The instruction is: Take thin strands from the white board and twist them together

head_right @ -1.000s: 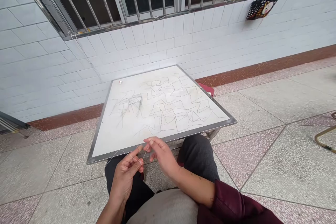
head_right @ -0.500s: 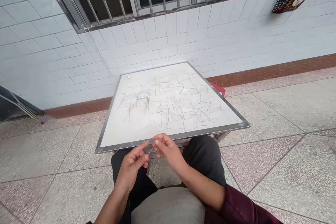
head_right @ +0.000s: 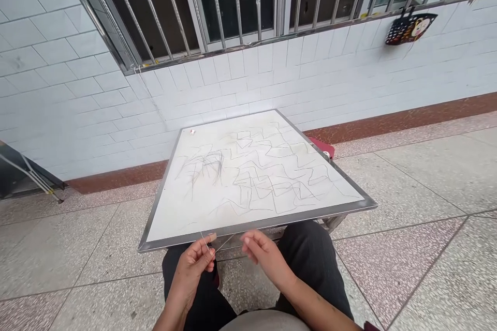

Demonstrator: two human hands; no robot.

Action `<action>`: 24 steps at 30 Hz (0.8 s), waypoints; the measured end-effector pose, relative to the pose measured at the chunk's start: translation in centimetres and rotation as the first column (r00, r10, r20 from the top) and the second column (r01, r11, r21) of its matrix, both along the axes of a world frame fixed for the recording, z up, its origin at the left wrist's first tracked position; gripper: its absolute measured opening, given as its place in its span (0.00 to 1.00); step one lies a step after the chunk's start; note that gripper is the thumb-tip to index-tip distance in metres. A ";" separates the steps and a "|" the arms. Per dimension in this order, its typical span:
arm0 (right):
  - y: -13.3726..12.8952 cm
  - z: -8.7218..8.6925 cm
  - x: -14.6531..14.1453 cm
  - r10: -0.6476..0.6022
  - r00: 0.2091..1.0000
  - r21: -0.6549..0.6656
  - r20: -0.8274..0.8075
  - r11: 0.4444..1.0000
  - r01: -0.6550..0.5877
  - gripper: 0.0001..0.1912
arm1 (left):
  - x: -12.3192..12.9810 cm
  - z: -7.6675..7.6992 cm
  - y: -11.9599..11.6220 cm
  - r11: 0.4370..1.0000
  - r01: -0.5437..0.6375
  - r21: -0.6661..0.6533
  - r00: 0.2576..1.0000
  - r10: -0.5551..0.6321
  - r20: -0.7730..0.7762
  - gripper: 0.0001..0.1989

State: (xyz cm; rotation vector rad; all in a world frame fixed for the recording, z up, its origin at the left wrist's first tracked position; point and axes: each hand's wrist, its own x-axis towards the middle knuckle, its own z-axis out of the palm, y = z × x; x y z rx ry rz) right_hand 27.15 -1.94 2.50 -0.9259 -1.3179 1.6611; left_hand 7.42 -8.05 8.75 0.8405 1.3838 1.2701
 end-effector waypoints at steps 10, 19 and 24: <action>1.1 -6.8 3.8 -0.072 0.839 0.426 0.540 0.882 -0.199 0.15 | -0.6 -2.4 0.0 0.998 0.056 -0.029 0.998 -0.056 0.008 0.32; 2.9 -10.7 9.4 -0.369 0.739 0.608 0.564 0.791 -0.070 0.15 | -4.0 -5.2 0.3 0.991 -0.114 -0.068 0.993 0.112 -0.020 0.37; 2.5 -10.0 8.0 -0.327 0.638 0.604 0.697 0.748 -0.276 0.16 | -4.7 -7.1 0.5 0.987 -0.131 -0.088 0.991 0.128 -0.038 0.30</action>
